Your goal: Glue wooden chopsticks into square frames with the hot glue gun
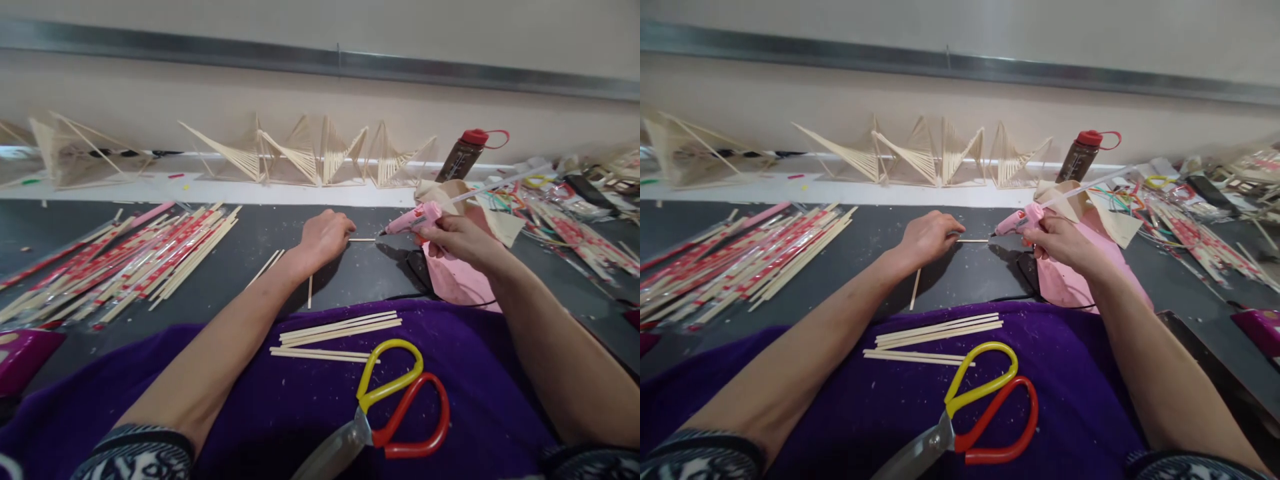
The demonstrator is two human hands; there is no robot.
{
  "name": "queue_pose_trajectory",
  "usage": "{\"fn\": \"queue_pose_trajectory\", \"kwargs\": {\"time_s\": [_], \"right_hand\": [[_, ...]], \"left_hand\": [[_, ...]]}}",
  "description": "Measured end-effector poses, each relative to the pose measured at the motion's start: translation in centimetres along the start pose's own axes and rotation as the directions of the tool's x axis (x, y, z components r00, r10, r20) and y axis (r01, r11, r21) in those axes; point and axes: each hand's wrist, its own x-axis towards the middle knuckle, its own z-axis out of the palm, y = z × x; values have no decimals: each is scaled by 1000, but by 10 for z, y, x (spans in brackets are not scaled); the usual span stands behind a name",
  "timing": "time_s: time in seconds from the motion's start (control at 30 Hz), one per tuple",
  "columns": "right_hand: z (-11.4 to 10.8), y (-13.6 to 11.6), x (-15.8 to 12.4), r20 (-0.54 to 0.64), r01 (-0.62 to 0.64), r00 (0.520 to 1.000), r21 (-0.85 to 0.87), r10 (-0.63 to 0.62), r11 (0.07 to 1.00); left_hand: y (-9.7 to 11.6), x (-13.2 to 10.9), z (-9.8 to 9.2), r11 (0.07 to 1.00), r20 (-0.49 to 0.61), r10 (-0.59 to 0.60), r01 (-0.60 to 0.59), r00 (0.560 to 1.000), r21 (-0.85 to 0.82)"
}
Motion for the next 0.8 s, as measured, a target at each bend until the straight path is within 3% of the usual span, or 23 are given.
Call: {"fn": "queue_pose_trajectory", "kwargs": {"time_s": [0.3, 0.43, 0.6, 0.8], "right_hand": [[9, -22, -3, -3, 94, 995, -390, -103, 916], [12, -25, -3, 10, 122, 992, -385, -128, 915], [11, -17, -2, -36, 40, 998, -319, -55, 947], [10, -16, -2, -31, 33, 998, -309, -45, 950]], "left_hand": [[2, 16, 3, 999, 128, -15, 9, 992, 49], [6, 13, 7, 997, 121, -14, 5, 993, 74], [6, 11, 11, 997, 106, -6, -2, 994, 73], [7, 11, 15, 997, 101, -17, 9, 995, 75]]}}
